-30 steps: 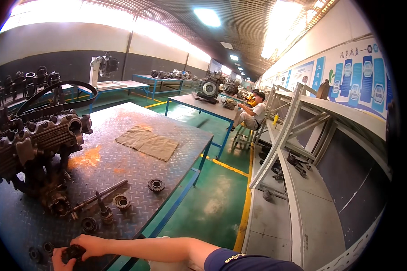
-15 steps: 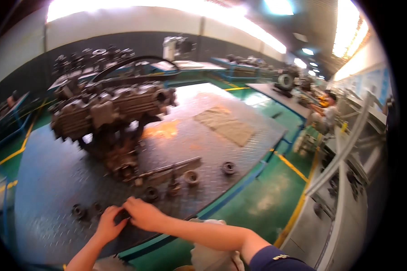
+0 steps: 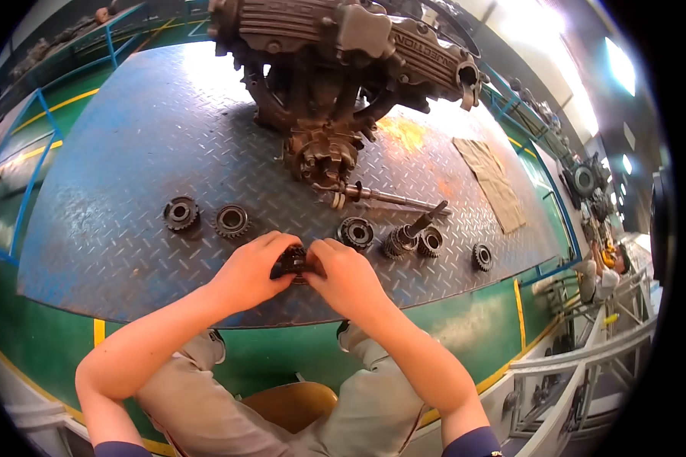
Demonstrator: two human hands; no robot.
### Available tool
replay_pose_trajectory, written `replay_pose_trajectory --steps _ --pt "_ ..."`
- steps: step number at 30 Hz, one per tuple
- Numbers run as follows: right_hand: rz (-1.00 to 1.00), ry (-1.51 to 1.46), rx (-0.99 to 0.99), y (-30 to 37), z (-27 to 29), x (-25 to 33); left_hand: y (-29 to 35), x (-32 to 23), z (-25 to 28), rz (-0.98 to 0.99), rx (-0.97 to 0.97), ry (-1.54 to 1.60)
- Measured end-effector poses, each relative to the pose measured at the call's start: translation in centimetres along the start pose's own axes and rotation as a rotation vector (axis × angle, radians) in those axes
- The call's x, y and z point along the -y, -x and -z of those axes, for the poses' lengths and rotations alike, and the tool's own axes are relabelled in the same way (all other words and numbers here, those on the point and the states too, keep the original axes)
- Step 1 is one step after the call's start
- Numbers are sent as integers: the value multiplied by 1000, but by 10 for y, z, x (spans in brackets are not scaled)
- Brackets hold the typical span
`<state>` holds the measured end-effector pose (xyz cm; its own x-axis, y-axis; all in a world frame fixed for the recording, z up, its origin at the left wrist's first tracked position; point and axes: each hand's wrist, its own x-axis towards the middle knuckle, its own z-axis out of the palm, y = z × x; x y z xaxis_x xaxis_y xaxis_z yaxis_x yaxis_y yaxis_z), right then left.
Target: The person disassembles transmission gear components on a metal workbench by hand, removing bearings and inner sleeves from the gears.
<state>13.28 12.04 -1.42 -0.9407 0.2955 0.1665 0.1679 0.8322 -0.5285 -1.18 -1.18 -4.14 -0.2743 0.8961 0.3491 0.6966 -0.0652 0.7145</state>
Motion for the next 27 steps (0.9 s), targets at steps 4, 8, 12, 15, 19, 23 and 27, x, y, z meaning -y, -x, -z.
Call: replay_pose_trajectory --steps 4,8,12,15,19,23,27 --pt "-86 23 7 3 2 -6 4 7 -13 35 26 72" --pt "-113 -82 -62 10 7 -19 -5 -3 -18 63 30 37" --pt "-227 -244 -66 12 5 -23 -13 -1 -22 89 4 108" --pt "-248 -309 -82 12 3 -32 -20 -4 -28 87 -4 89" --pt "-285 -390 -76 11 9 -38 -31 -4 -21 97 109 -35" --pt "-265 -412 -71 10 12 -40 -28 -2 -15 101 145 -5" --pt "-197 -402 -69 11 14 -38 -28 7 -12 45 155 -25"
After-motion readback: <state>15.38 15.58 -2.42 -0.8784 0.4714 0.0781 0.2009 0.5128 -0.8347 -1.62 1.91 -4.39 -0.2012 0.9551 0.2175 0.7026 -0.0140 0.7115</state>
